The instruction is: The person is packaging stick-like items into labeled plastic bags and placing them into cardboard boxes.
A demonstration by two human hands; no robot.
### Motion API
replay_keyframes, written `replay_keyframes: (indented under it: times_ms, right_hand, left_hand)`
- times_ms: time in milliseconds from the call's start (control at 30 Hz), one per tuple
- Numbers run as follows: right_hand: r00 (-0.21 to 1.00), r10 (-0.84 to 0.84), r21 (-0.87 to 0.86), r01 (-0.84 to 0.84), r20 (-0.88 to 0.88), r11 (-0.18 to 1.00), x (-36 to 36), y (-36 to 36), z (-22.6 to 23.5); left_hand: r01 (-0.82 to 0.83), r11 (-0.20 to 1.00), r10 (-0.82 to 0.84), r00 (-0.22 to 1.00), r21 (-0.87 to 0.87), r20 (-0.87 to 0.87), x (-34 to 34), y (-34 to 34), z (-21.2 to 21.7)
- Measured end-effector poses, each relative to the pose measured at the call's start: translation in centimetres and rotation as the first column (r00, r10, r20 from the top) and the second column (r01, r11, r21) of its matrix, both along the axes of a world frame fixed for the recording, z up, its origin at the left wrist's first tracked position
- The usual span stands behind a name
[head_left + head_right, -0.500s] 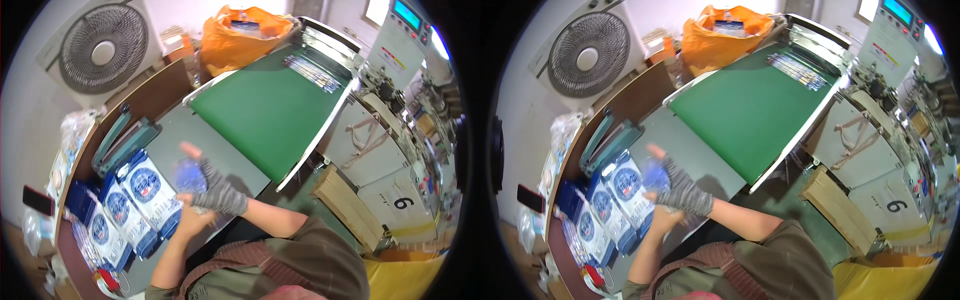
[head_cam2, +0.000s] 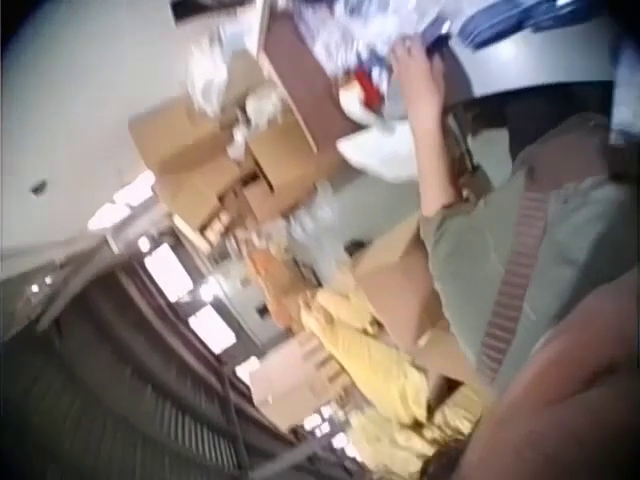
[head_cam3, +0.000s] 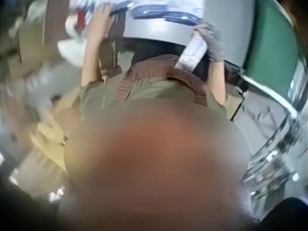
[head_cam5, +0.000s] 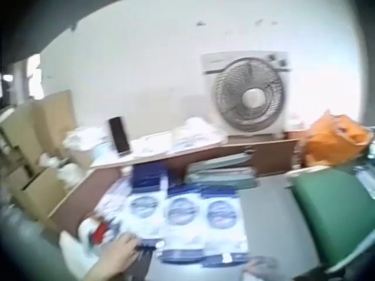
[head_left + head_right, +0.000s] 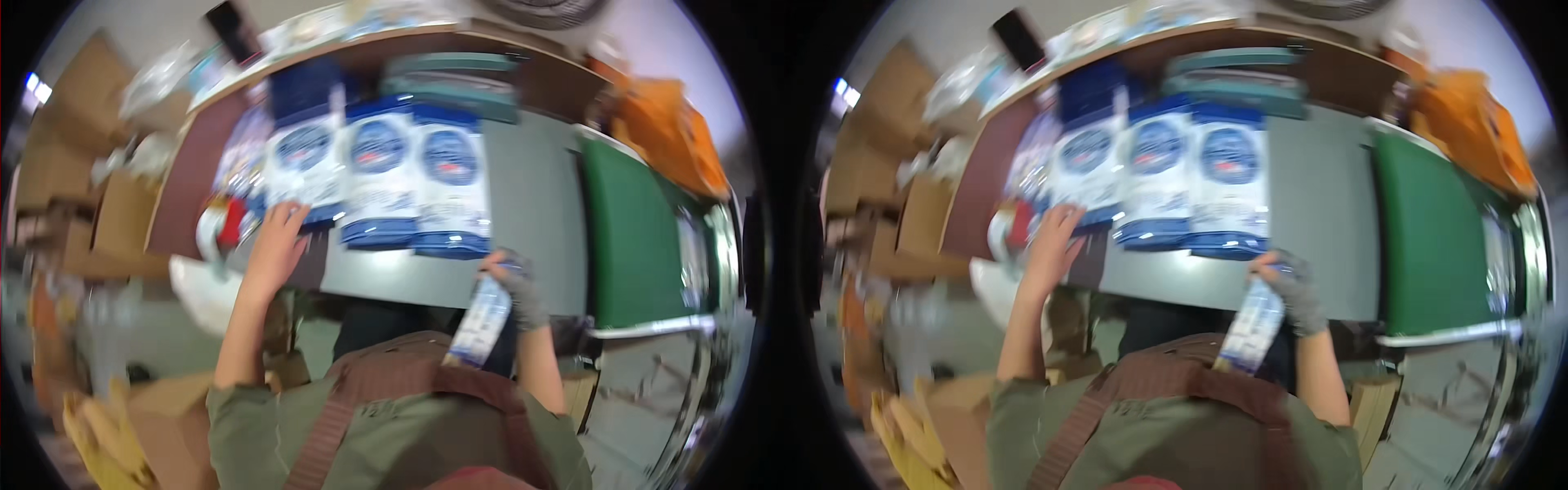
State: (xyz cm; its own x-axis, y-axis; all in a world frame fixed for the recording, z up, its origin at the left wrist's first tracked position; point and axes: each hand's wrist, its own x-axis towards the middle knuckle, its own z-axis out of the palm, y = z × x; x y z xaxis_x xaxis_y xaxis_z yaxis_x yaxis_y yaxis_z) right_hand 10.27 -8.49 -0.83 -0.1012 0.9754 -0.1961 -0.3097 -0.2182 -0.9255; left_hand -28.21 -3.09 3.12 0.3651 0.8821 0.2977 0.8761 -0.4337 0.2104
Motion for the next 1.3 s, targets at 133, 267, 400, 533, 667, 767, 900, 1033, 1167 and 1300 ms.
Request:
replay_keyframes:
  times_ms: [133, 267, 400, 533, 667, 767, 900, 1033, 1167, 1300]
  right_hand:
    - [0.993, 0.093, -0.033, -0.091, 0.073, 0.995, -2.3, 0.9, -0.1]
    - [0.984, 0.097, -0.009, -0.097, 0.151, 0.995, -4.2, 2.2, 0.7]
    - [0.979, 0.055, 0.037, -0.064, 0.197, 0.997, -3.2, 1.1, 1.1]
    - [0.958, 0.086, 0.075, -0.11, 0.275, 0.991, -4.1, 1.7, 0.9]
    - [0.962, 0.078, 0.202, -0.134, 0.261, 0.97, -3.5, 2.0, 0.1]
    - [0.981, 0.039, 0.15, -0.068, 0.188, 0.986, -2.3, 0.6, 1.4]
    - [0.996, -0.006, 0.194, -0.012, 0.094, 0.981, 0.1, -0.2, 0.4]
    - [0.998, -0.019, 0.278, 0.004, 0.053, 0.96, 1.4, -0.9, 1.0]
    - [0.997, -0.062, 0.503, 0.027, 0.052, 0.864, 1.1, -0.8, 1.2]
    - [0.99, -0.034, 0.426, 0.089, -0.135, 0.9, 2.3, 0.3, -3.0]
  left_hand:
    - [-0.002, 0.998, 0.003, 1.0, 0.066, -0.01, -4.2, -0.2, -2.4]
    - [-0.055, 0.99, 0.049, 0.998, 0.13, 0.044, -4.9, 1.4, -5.0]
    - [0.018, 1.0, -0.017, 0.977, -0.002, 0.21, -5.0, 4.8, -5.3]
    - [0.071, 0.958, 0.109, 0.807, -0.279, 0.58, -7.9, 6.7, -5.6]
    - [0.017, 0.96, 0.123, 0.871, -0.28, 0.476, -9.3, 9.5, -4.7]
    - [-0.205, 0.956, 0.294, 0.626, -0.211, 0.722, -10.9, 13.1, -5.9]
    - [-0.158, 0.986, 0.096, 0.818, 0.061, 0.566, 3.6, 10.0, 1.3]
    - [0.466, 0.878, -0.405, 0.847, -0.112, 0.345, 19.9, 4.2, -0.6]
    - [0.669, 0.589, -0.142, 0.638, -0.453, 0.757, 23.8, 1.8, -13.0]
    - [0.644, 0.441, 0.077, 0.666, -0.624, 0.742, 27.0, 0.9, -7.6]
